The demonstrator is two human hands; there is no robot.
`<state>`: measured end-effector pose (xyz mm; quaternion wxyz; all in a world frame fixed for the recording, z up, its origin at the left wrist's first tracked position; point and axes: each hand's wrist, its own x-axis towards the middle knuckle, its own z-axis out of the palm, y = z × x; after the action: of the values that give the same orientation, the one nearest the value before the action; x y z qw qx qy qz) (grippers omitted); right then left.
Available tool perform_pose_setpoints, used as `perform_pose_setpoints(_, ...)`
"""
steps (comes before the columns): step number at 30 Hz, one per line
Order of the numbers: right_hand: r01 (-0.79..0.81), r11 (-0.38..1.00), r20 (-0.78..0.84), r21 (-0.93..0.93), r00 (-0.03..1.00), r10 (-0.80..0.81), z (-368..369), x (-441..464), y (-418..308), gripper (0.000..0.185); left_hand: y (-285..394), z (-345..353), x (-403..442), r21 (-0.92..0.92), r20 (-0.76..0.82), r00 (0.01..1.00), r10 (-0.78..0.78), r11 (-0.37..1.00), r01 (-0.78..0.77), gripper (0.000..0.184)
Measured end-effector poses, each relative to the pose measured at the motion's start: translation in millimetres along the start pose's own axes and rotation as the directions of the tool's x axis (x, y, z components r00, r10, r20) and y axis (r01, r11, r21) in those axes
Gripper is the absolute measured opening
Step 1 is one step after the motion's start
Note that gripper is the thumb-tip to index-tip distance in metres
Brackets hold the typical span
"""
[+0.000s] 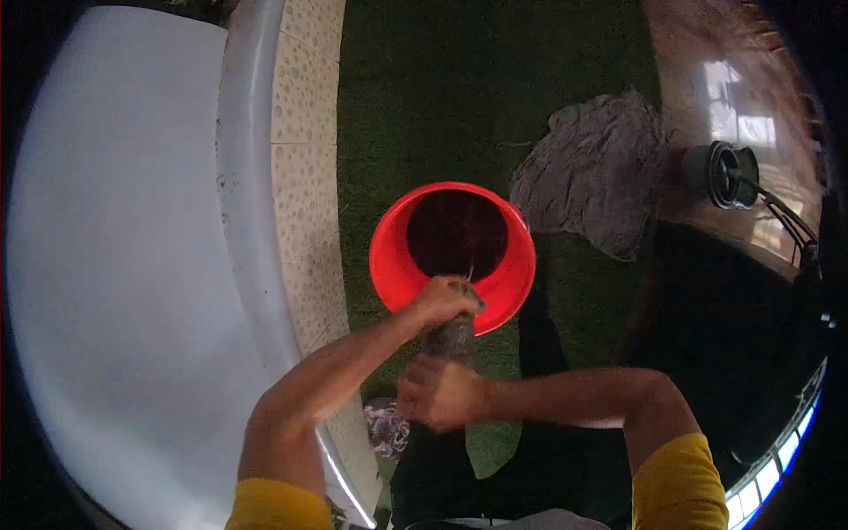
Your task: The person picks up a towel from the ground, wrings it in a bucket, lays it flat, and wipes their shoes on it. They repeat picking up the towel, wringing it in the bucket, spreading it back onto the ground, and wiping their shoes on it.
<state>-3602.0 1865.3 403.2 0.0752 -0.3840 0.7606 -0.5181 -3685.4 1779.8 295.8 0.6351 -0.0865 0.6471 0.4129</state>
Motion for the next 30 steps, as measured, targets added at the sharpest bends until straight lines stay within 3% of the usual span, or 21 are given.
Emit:
perform_pose_setpoints(3,-0.03,0.993,0.025,-0.11,0.999,0.033,48.8,-22.3,61.2,0.025,-1.4,4.4,50.3,0.422,-0.307,0.941,0.143,0.907,0.0,0.036)
perform_pose_setpoints(7,-0.177,0.969,0.033,-0.172,0.982,0.185,53.1,-58.2,105.1,0.025,-34.9,-10.6,98.4,0.066,-0.543,0.834,0.1,0.995,-0.077,0.04)
perform_pose_setpoints(9,-0.404,0.899,-0.134,-0.171,0.913,0.385,46.7,-69.7,99.8,0.022,-39.7,-12.8,98.7,-0.199,-0.631,0.776,0.017,0.963,-0.183,0.039)
perform_pose_setpoints(10,-0.519,0.837,-0.224,-0.172,0.848,0.48,39.3,-77.2,96.7,0.021,-43.1,-15.8,95.8,-0.282,-0.671,0.741,0.036,0.911,-0.299,0.038)
perform_pose_setpoints(11,-0.594,0.804,-0.351,-0.021,0.757,0.551,36.1,-81.5,92.0,0.017,-47.2,-14.0,93.1,-0.366,-0.693,0.719,0.051,0.834,-0.413,0.037)
perform_pose_setpoints(12,-0.647,0.753,-0.467,0.12,0.633,0.617,39.6,-79.6,85.7,0.013,-27.1,-7.8,69.7,-0.304,-0.761,0.649,0.009,0.878,-0.369,0.031)
perform_pose_setpoints(13,-0.663,0.705,-0.573,0.252,0.484,0.661,44.3,-78.9,82.6,0.01,-44.6,-13.4,76.7,-0.407,-0.776,0.631,-0.022,0.781,-0.473,0.032)
perform_pose_setpoints(14,-0.549,0.622,-0.526,0.558,0.345,0.777,64.4,-86.6,81.6,0.013,-19.1,-5.8,49.2,-0.457,-0.776,0.63,-0.041,0.726,-0.515,0.032)
perform_pose_setpoints(15,-0.347,0.49,-0.431,0.8,0.237,0.871,80.3,-95.9,82.4,0.017,-22.4,-8.9,40.5,-0.357,-0.813,0.579,0.055,0.739,-0.572,0.031)
perform_pose_setpoints(16,-0.179,0.215,-0.214,0.96,0.025,0.977,60.5,-85.5,63.3,0.023,2.5,3.2,9.9,-0.373,-0.828,0.56,0.042,0.704,-0.605,0.031)
perform_pose_setpoints(17,0.069,-0.051,0.059,0.996,-0.116,0.991,40.8,-69.8,43.8,0.03,8.6,7.2,-4.5,-0.284,-0.857,0.508,0.088,0.741,-0.609,0.031)
perform_pose_setpoints(20,0.301,0.098,-0.022,0.949,-0.247,0.969,87.7,-73.0,46.6,0.035,28.5,23.9,-45.8,-0.099,-0.896,0.392,0.211,0.765,-0.637,0.03)
perform_pose_setpoints(21,0.342,0.035,0.071,0.939,-0.292,0.954,97.0,-68.4,47.2,0.043,32.8,29.2,-59.2,-0.054,-0.899,0.362,0.246,0.759,-0.649,0.029)
perform_pose_setpoints(24,0.437,-0.257,0.25,0.862,0.073,0.965,101.8,-62.1,27.8,0.042,29.6,33.7,-90.2,0.302,-0.721,0.27,0.638,0.64,-0.707,0.028)
perform_pose_setpoints(26,0.361,-0.658,0.461,0.661,0.498,0.735,86.0,-65.1,16.6,0.052,30.8,39.1,-110.0,0.441,-0.599,0.205,0.774,0.533,-0.722,0.028)
perform_pose_setpoints(28,0.286,-0.776,0.491,0.562,0.64,0.591,75.2,-62.8,14.7,0.062,25.6,46.1,-128.5,0.522,-0.511,0.17,0.842,0.462,-0.717,0.028)
perform_pose_setpoints(30,0.35,-0.696,0.445,0.627,0.572,0.689,70.1,-54.6,18.2,0.072,13.6,50.5,-144.5,0.555,-0.478,0.168,0.862,0.445,-0.702,0.029)
